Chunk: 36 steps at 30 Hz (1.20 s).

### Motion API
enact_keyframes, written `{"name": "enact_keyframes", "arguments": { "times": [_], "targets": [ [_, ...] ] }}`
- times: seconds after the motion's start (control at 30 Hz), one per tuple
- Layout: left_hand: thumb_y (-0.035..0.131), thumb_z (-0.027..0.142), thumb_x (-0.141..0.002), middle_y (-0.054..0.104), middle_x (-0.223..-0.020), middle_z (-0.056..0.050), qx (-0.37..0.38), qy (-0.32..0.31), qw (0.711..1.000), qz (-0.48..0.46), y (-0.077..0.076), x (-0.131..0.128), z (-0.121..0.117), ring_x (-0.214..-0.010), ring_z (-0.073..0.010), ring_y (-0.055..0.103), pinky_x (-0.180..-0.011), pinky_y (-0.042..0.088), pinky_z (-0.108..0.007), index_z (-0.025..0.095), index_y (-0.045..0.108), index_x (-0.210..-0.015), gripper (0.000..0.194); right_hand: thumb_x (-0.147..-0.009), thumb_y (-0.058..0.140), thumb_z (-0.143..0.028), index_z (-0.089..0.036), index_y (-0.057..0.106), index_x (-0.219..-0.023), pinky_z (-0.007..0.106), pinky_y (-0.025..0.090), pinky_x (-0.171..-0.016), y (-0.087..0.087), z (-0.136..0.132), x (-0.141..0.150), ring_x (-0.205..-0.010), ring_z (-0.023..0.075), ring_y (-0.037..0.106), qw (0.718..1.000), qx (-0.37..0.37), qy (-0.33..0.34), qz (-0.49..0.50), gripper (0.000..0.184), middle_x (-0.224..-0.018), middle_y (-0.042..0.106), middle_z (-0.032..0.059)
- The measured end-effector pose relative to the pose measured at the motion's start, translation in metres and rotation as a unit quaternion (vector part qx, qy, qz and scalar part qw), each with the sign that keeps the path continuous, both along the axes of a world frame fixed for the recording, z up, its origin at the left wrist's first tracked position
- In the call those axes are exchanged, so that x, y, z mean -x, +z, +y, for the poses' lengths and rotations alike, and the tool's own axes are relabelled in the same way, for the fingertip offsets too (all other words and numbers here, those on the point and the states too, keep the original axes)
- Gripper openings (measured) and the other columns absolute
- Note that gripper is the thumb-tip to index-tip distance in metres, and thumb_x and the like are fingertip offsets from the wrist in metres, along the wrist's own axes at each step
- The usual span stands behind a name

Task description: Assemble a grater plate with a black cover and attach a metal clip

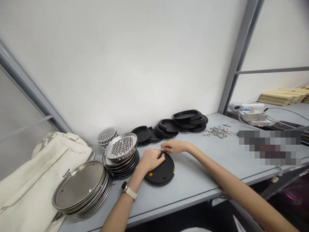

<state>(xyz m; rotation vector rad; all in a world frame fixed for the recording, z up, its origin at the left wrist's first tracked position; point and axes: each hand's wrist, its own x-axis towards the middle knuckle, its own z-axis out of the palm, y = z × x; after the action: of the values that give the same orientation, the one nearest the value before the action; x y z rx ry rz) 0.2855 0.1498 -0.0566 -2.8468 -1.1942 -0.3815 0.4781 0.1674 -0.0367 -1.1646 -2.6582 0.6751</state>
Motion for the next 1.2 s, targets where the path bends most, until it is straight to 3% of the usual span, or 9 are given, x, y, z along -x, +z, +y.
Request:
{"name": "enact_keyframes", "arguments": {
  "times": [0.6, 1.2],
  "targets": [
    [0.043, 0.035, -0.088, 0.059, -0.062, -0.002, -0.003, -0.003, 1.0, 0.005, 0.001, 0.0, 0.0, -0.057, -0.0145, 0.05, -0.054, 0.024, -0.028, 0.017, 0.058, -0.064, 0.034, -0.088, 0.041, -0.027, -0.017, 0.05, -0.071, 0.021, 0.026, -0.052, -0.006, 0.004, -0.002, -0.054, 0.0098, 0.037, 1.0, -0.012, -0.004, 0.005, 0.021, -0.06, 0.045, -0.0034],
    [0.042, 0.035, -0.089, 0.06, -0.064, -0.003, 0.013, 0.0, 1.0, 0.01, 0.005, -0.001, -0.002, -0.06, -0.0151, 0.052, -0.056, 0.027, -0.027, 0.017, 0.06, -0.066, 0.035, -0.089, 0.04, -0.027, -0.018, 0.044, -0.072, 0.021, 0.032, -0.054, -0.008, 0.009, -0.01, -0.057, 0.01, 0.041, 0.997, 0.064, 0.035, 0.03, 0.019, -0.062, 0.044, -0.0037]
  ]
}}
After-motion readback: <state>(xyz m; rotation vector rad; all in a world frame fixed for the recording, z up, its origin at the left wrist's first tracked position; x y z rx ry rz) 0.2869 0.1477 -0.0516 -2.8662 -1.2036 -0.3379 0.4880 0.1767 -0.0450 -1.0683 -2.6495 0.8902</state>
